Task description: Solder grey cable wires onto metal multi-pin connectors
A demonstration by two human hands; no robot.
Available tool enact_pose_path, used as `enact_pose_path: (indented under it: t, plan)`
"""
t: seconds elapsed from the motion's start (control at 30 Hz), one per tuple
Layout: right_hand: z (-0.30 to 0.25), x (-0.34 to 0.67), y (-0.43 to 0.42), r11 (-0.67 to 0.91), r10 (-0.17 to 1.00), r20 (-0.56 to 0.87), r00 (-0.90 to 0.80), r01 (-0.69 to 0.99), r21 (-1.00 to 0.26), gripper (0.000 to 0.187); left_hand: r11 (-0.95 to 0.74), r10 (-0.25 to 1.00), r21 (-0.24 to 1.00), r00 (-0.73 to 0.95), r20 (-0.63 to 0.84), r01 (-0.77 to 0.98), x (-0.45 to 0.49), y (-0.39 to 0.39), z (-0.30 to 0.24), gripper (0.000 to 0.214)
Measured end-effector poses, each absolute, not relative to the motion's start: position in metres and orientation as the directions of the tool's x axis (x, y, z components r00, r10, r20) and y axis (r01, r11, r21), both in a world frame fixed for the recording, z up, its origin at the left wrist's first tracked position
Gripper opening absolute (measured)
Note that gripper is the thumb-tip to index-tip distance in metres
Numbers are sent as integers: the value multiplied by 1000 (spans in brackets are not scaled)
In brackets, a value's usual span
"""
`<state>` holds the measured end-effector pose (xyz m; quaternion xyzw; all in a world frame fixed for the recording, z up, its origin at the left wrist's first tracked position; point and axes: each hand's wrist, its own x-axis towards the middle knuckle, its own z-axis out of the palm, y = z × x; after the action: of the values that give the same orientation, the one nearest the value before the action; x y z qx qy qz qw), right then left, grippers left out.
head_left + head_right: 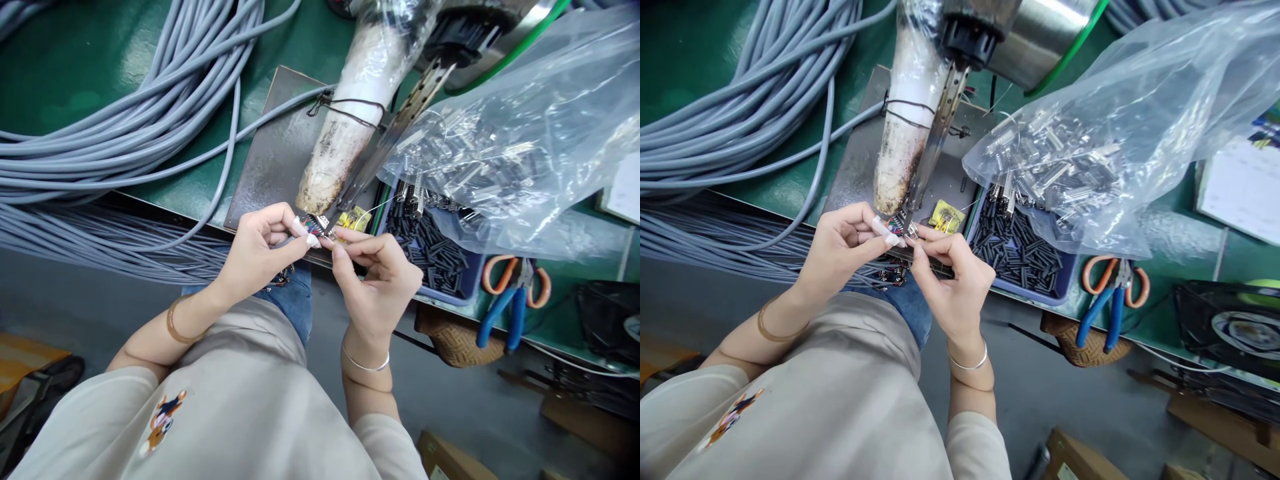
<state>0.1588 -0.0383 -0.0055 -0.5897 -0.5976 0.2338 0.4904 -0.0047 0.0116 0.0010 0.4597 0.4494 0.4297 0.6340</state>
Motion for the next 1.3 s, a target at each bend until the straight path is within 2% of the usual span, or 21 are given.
enact_pose_path:
  t: [0.33,0.73,1.03,1.3]
  plan:
    - [2,155,-34,241,908,377,182,511,-825,8,134,977,986,180,-114,-104,-4,11,6,24]
    - [-1,158,-36,260,909,389,148,529,-808,9,177,961,979,231,-151,-99,-5,12,5,24]
    - [2,157,-32,348,861,501,87,617,-706,10,158,968,982,210,-135,-100,-5,12,11,21]
    - [-8,162,-37,339,859,507,76,658,-673,11,196,952,979,253,-173,-65,-5,11,4,21]
